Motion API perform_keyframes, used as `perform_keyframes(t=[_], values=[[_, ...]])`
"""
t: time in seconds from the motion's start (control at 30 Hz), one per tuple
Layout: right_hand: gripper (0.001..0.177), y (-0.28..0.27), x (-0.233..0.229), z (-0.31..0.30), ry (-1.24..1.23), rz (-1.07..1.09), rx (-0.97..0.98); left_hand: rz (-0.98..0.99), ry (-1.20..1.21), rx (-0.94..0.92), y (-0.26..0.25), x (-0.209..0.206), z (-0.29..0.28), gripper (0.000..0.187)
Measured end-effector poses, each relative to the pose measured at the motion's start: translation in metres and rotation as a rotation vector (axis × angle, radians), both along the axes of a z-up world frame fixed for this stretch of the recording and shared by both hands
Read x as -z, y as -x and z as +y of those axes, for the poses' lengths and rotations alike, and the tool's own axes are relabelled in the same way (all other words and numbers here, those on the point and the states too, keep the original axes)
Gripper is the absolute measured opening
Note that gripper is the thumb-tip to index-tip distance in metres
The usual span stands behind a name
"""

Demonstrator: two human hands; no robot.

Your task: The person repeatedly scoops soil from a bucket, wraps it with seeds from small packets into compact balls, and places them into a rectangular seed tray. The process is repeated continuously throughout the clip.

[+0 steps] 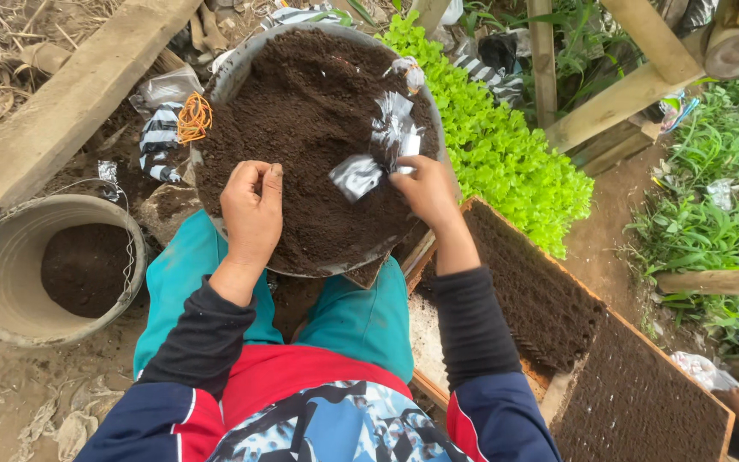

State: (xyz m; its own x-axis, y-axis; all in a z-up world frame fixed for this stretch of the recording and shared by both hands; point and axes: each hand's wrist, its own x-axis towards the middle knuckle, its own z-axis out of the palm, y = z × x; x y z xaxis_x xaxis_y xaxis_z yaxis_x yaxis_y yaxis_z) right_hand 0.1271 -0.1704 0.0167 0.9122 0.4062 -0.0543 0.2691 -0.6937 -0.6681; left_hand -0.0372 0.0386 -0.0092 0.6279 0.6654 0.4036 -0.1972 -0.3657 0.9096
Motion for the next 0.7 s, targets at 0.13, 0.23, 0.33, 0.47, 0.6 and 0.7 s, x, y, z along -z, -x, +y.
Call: perform_keyframes(t=[0.13,0.23,0.33,0.47,0.6,0.7], values=[[0.020,0.004,-0.019,-0.004,0.197,-0.151,0.115,0.005,0.059,0.024,-0.003,-0.003,0.001,0.023],[0.017,0.011,-0.010,0.012,0.169,-0.180,0.052,0.004,0.053,0.028,-0.006,0.000,0.001,0.021],[0.021,0.020,0.016,0.037,0.328,-0.131,-0.004,0.027,0.117,0.047,-0.005,0.001,-0.005,0.022],[0.031,0.033,0.033,0.068,0.456,-0.065,-0.065,0.078,0.356,0.115,-0.008,0.005,-0.019,0.016],[0.025,-0.002,0.070,0.062,-0.088,0.064,0.014,0.159,0.664,0.178,-0.013,0.015,-0.019,0.009],[0.011,0.037,0.006,0.056,-0.566,0.508,0.170,0.225,0.744,0.262,-0.019,0.020,-0.023,0.031]])
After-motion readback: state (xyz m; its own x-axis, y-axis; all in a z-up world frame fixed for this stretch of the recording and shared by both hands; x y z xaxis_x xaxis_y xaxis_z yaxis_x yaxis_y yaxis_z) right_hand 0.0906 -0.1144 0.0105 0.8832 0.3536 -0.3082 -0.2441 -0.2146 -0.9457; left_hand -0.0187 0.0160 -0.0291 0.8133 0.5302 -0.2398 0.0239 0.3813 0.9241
